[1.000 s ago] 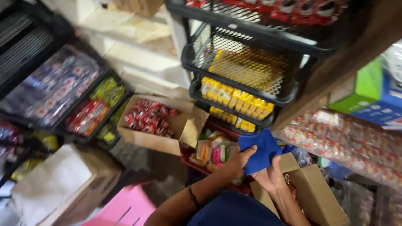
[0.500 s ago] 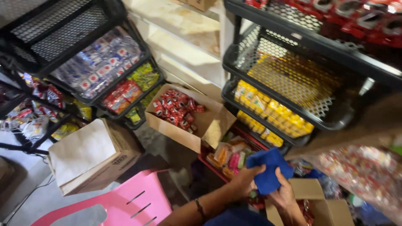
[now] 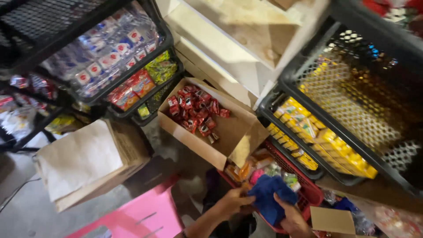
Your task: The person wipes small red packets with a blue cloth by hand and places them into a cardboard box.
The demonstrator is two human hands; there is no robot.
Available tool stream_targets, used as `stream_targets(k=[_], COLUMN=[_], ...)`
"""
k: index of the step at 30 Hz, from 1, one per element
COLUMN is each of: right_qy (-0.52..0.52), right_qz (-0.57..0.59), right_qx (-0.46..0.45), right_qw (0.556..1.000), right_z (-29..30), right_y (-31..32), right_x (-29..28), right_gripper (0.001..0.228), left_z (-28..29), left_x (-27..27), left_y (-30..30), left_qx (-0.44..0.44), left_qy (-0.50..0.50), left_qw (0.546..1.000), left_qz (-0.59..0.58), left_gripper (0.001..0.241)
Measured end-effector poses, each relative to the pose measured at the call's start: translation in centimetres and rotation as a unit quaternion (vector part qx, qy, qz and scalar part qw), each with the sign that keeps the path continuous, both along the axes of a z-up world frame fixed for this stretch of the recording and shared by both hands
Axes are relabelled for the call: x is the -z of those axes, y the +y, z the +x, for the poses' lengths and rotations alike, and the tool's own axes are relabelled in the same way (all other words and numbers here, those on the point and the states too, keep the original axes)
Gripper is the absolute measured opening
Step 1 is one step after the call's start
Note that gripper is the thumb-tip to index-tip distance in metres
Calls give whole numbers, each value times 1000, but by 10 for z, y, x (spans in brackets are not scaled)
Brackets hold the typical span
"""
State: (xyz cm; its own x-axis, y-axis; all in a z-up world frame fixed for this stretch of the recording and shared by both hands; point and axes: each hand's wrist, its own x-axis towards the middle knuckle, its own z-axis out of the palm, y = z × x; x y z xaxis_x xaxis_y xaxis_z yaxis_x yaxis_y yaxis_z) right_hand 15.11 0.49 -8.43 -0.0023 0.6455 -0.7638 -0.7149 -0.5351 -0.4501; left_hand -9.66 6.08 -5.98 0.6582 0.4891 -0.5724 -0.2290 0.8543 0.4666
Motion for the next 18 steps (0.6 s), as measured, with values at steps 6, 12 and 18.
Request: stream_targets(k=[6,12,18], right_qy=[-124,-60,-344], right_qz=[206,-83,-105], right_qx=[-158,-60,-291], right_qw=[958,993,887], right_z=[-83,-69,21], right_y=[113,60,-78], right_x=[-114,64,262], right_gripper=[17,43,83], left_z=[-102,-186,-245], left_x=[167,310,384], left_y=[115,234,332], left_qx=[35,-72,-73], left_qy=[397,641,738], left_qw=[908,700,535], left_qz=[132,306,404], left_gripper=[29,17,47])
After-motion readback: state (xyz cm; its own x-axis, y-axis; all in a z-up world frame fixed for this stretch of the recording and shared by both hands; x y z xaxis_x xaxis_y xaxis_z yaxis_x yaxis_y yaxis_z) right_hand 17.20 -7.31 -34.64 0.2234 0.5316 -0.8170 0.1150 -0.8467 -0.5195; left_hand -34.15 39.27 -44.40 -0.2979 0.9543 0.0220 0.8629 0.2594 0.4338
